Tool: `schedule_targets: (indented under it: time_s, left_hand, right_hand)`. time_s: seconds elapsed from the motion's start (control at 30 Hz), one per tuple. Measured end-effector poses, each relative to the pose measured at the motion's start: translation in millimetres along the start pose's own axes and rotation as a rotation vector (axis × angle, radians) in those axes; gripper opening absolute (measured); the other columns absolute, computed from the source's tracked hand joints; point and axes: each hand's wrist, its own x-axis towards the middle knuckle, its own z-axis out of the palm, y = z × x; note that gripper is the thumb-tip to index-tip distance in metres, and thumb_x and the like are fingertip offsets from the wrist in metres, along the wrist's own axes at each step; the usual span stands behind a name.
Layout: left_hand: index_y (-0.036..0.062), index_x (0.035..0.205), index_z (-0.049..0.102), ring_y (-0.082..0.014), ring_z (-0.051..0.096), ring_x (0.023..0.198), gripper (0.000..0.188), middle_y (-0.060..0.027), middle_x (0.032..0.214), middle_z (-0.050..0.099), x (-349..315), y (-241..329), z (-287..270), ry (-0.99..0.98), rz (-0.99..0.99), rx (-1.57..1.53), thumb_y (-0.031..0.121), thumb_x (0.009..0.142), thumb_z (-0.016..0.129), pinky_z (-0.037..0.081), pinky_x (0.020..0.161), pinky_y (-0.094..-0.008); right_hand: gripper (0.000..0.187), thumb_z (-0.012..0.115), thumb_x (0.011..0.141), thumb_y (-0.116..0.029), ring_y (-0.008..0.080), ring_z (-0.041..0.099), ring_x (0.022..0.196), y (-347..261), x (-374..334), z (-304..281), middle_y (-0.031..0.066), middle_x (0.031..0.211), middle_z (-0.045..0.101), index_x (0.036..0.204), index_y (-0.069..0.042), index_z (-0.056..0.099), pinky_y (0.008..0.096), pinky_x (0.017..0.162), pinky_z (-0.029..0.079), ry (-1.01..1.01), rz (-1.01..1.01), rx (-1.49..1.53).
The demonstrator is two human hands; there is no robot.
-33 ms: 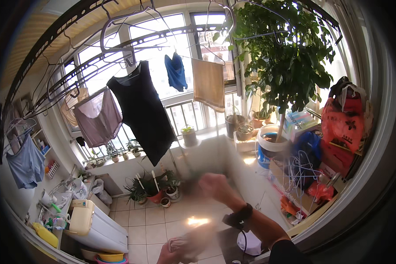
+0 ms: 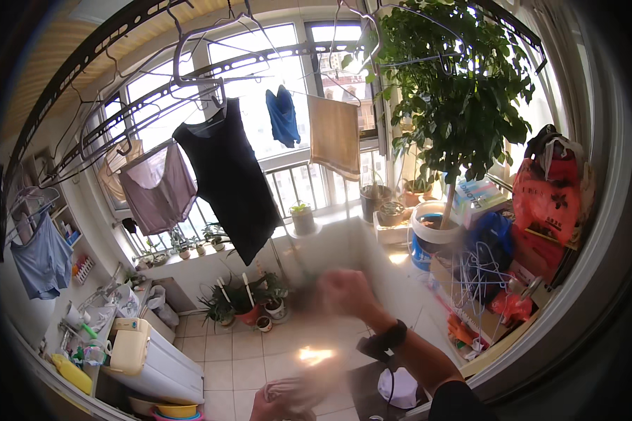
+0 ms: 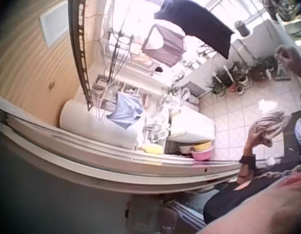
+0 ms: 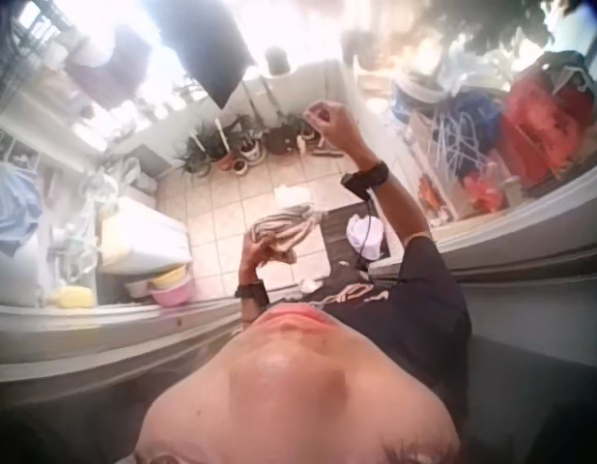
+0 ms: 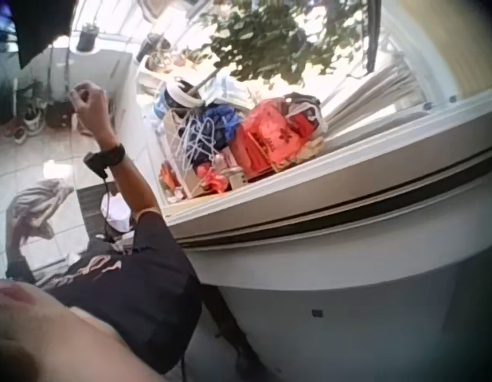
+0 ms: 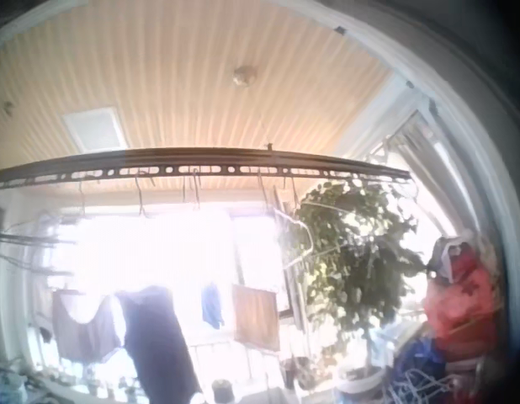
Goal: The person walks to a balcony, takes a white cloth, and places it onto a blue plastic hanger by hand before hanging it on a laundry rack alongside other drying clothes.
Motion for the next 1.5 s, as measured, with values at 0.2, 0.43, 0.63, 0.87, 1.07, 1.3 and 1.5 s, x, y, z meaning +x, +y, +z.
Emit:
schedule_targets:
  time_s: [0.2, 0.43, 0.63, 0.87, 1.07, 1.3, 1.5]
  left_hand:
    - [-0.0038, 0.104, 0.059, -0.0241, 0.066, 0.083, 0.029, -0.0169, 0.099, 0.065, -32, 7, 3, 0.147, -0.109, -0.091, 0.017, 0.084, 0.064, 0.056, 0.07, -0.0303]
    - [-0.0039, 0.106, 0.06, -0.0142, 0.06, 0.079, 0.026, -0.0102, 0.093, 0.063, -55, 75, 38, 0.208, 0.12, -0.008, 0.015, 0.087, 0.061, 0.049, 0.066, -0.0242]
    - [0.0167, 0.093, 0.066, -0.0222, 0.062, 0.089, 0.026, 0.0008, 0.096, 0.065, -63, 42, 26, 0.276, 0.195, 0.41, 0.018, 0.067, 0.068, 0.049, 0.07, -0.0286]
    - [-0.005, 0.116, 0.049, -0.0238, 0.065, 0.094, 0.05, -0.0153, 0.103, 0.065, -73, 9, 11, 0.336, 0.158, -0.159, 0.031, 0.086, 0.067, 0.057, 0.077, -0.032]
    - [-0.0058, 0.115, 0.049, -0.0232, 0.066, 0.092, 0.052, -0.0158, 0.105, 0.065, -61, 22, 17, 0.29, 0.159, -0.052, 0.033, 0.086, 0.066, 0.057, 0.074, -0.0302]
    - [-0.0058, 0.115, 0.049, -0.0224, 0.066, 0.091, 0.051, -0.0168, 0.105, 0.065, -57, 16, 28, 0.269, 0.097, -0.101, 0.034, 0.087, 0.065, 0.057, 0.073, -0.0295]
    - [-0.0017, 0.12, 0.047, -0.0223, 0.065, 0.087, 0.042, -0.0151, 0.108, 0.063, -67, -4, 32, 0.384, 0.105, -0.054, 0.023, 0.089, 0.062, 0.055, 0.072, -0.0297]
  right_hand:
    - [0.033, 0.062, 0.088, -0.015, 0.0054, 0.056, 0.071, -132, 37, -65, 0.0074, 0.109, 0.056, 0.116, 0.0, 0.054, 0.0219, 0.064, 0.048, -0.069, -0.474, 0.075]
    - [0.063, 0.051, 0.093, -0.04, 0.0146, 0.065, 0.075, -265, 83, -99, 0.0173, 0.131, 0.049, 0.146, -0.017, 0.026, 0.0246, 0.055, 0.047, 0.181, -0.779, 0.066]
    - [0.04, 0.058, 0.09, -0.043, 0.0088, 0.057, 0.06, -283, 151, -89, 0.0057, 0.085, 0.064, 0.104, -0.006, 0.062, 0.0244, 0.056, 0.049, 0.178, -0.706, -0.218]
    - [0.053, 0.07, 0.08, -0.021, 0.0202, 0.062, 0.098, -270, 181, -68, 0.0152, 0.102, 0.067, 0.125, -0.004, 0.048, 0.0334, 0.088, 0.047, -0.099, -0.56, 0.043]
    - [0.07, 0.07, 0.076, -0.021, 0.0222, 0.061, 0.1, -249, 227, -51, 0.0141, 0.108, 0.065, 0.135, -0.001, 0.038, 0.0325, 0.091, 0.043, -0.24, -0.472, 0.388]
    - [0.053, 0.067, 0.083, -0.04, 0.0207, 0.062, 0.077, -272, 187, -45, 0.0095, 0.089, 0.068, 0.118, -0.002, 0.057, 0.0324, 0.07, 0.048, -0.112, -0.844, -0.372]
    - [0.059, 0.061, 0.078, -0.061, 0.0225, 0.065, 0.068, -261, 155, -41, 0.0109, 0.076, 0.067, 0.08, -0.002, 0.066, 0.034, 0.064, 0.05, 0.282, -0.77, -0.62]
